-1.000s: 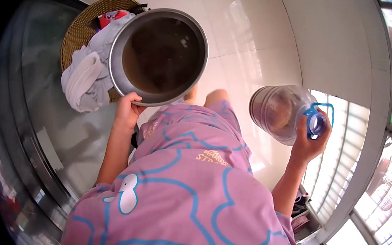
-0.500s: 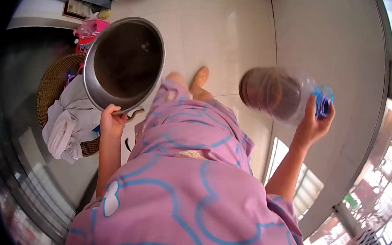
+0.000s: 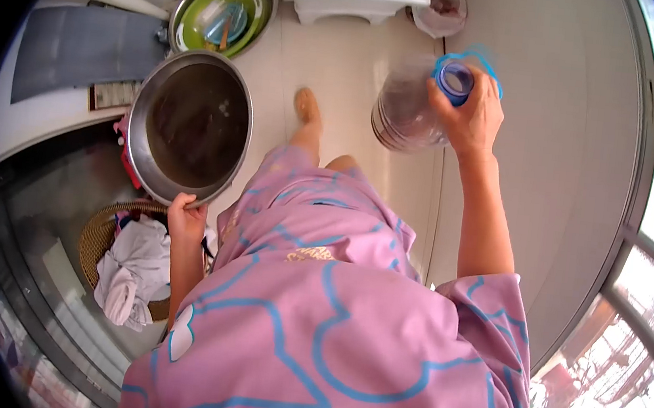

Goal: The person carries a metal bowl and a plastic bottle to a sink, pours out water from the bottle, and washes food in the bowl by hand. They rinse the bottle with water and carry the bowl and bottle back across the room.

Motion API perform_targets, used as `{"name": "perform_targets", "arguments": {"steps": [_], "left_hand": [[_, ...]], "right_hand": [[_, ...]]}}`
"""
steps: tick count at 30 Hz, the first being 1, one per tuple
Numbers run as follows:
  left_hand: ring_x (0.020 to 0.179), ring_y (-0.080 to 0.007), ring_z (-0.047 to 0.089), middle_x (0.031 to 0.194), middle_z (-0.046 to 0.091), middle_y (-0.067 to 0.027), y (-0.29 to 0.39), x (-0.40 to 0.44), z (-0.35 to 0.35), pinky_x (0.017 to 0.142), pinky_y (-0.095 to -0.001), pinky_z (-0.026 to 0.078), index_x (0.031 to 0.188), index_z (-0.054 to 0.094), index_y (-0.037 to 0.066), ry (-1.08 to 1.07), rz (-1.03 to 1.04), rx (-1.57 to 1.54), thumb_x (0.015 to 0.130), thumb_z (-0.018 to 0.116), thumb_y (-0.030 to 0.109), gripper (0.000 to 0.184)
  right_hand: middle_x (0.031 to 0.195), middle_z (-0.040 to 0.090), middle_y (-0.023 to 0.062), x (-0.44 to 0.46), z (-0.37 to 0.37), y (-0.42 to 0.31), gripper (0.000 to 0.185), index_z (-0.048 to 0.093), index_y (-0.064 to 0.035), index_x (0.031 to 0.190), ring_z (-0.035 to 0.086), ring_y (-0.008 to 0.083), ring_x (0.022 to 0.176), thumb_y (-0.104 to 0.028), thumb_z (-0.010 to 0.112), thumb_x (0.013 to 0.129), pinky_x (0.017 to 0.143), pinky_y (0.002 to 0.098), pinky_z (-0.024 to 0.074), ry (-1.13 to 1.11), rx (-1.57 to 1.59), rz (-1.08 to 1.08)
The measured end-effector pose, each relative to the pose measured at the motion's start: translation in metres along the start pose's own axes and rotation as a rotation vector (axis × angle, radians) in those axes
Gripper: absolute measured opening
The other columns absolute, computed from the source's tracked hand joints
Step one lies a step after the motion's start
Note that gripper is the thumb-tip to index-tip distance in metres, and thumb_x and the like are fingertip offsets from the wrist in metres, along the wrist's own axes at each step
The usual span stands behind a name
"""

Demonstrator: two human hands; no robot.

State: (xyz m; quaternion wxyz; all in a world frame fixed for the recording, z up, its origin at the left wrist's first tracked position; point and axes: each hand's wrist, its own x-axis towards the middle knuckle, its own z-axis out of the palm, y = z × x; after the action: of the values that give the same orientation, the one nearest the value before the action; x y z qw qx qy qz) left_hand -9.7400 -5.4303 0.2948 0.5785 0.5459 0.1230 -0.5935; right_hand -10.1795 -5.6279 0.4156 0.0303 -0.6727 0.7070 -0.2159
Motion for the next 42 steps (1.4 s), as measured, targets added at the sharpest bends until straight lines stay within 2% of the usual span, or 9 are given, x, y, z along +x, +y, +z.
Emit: {"name": "perform_targets", "arguments": {"steps": [6,11,16,21,24,26,29,35,42], "left_hand": [[0.084,-0.0191,0.064,0.089,0.064,-0.0062,0.047,0.055,0.118,0.075,-0.0296,0.055,0.080,0.056,0.004,0.043,0.006,0.066,0.078,0.052,-0.004,0.009],[0.086,-0.0232,0.066,0.094,0.065,-0.0106,0.050,0.125,0.167,0.075,-0.0344,0.057,0.085,0.058,0.001,-0.007,0.007,0.059,0.076,0.052,0.000,0.012],[0.088,-0.0240,0.066,0.096,0.065,-0.0118,0.030,0.159,0.234,0.077,-0.0342,0.057,0.087,0.058,-0.001,0.077,-0.003,0.023,0.076,0.051,-0.001,0.014],[0.090,-0.0241,0.066,0.098,0.065,-0.0124,0.001,0.172,0.287,0.080,-0.0348,0.057,0.098,0.058,-0.003,0.250,-0.031,-0.045,0.076,0.050,-0.001,0.024],[0.089,-0.0240,0.066,0.098,0.064,-0.0121,-0.009,0.192,0.296,0.079,-0.0348,0.057,0.099,0.058,-0.003,0.260,-0.046,-0.031,0.075,0.050,-0.001,0.025],[0.088,-0.0238,0.066,0.097,0.064,-0.0118,-0.013,0.201,0.303,0.077,-0.0343,0.057,0.098,0.058,-0.003,0.293,-0.079,-0.037,0.075,0.050,-0.001,0.024],[0.087,-0.0235,0.066,0.095,0.064,-0.0117,-0.017,0.221,0.313,0.074,-0.0333,0.057,0.094,0.059,-0.003,0.329,-0.123,-0.018,0.075,0.051,-0.002,0.022],[0.078,-0.0226,0.066,0.087,0.063,-0.0110,-0.019,0.252,0.328,0.069,-0.0326,0.057,0.090,0.060,-0.004,0.361,-0.176,0.063,0.074,0.052,-0.001,0.018],[0.075,-0.0197,0.065,0.085,0.062,-0.0083,-0.012,0.270,0.338,0.066,-0.0314,0.057,0.094,0.058,-0.002,0.415,-0.189,0.087,0.074,0.052,-0.003,0.021]], "right_hand": [[0.095,0.065,0.0151,0.149,0.066,0.026,0.048,0.060,-0.0037,0.100,0.060,0.0314,0.099,-0.043,0.069,0.074,0.082,0.0413,0.0487,-0.158,-0.114,-0.168],[0.102,0.065,0.0158,0.251,0.136,0.056,0.057,0.060,-0.0021,0.102,0.060,0.0307,0.102,-0.053,0.062,0.077,0.085,0.0421,0.0480,-0.594,-0.347,-0.113],[0.108,0.065,0.0169,0.335,0.223,0.093,0.059,0.061,-0.0003,0.102,0.060,0.0299,0.105,-0.054,0.062,0.077,0.087,0.0408,0.0474,-0.778,-0.360,-0.195],[0.101,0.067,0.0189,0.374,0.305,0.099,0.058,0.063,0.0004,0.102,0.064,0.0327,0.096,-0.051,0.062,0.074,0.084,0.0400,0.0495,-1.051,-0.402,-0.206],[0.101,0.068,0.0183,0.392,0.352,0.094,0.057,0.066,-0.0019,0.101,0.065,0.0312,0.096,-0.051,0.061,0.073,0.083,0.0390,0.0503,-1.189,-0.431,-0.228],[0.101,0.068,0.0152,0.404,0.377,0.091,0.055,0.069,-0.0048,0.100,0.065,0.0294,0.096,-0.051,0.059,0.072,0.082,0.0379,0.0502,-1.419,-0.541,-0.345],[0.097,0.068,0.0172,0.417,0.403,0.086,0.057,0.070,-0.0026,0.096,0.065,0.0310,0.092,-0.052,0.058,0.071,0.081,0.0378,0.0497,-1.566,-0.578,-0.301],[0.095,0.069,0.0138,0.427,0.458,0.108,0.054,0.071,-0.0067,0.098,0.065,0.0285,0.090,-0.050,0.058,0.069,0.079,0.0357,0.0494,-1.623,-0.613,-0.375],[0.098,0.068,0.0136,0.470,0.484,0.081,0.051,0.070,-0.0067,0.096,0.064,0.0272,0.089,-0.048,0.062,0.068,0.077,0.0363,0.0487,-1.701,-0.670,-0.376]]}}
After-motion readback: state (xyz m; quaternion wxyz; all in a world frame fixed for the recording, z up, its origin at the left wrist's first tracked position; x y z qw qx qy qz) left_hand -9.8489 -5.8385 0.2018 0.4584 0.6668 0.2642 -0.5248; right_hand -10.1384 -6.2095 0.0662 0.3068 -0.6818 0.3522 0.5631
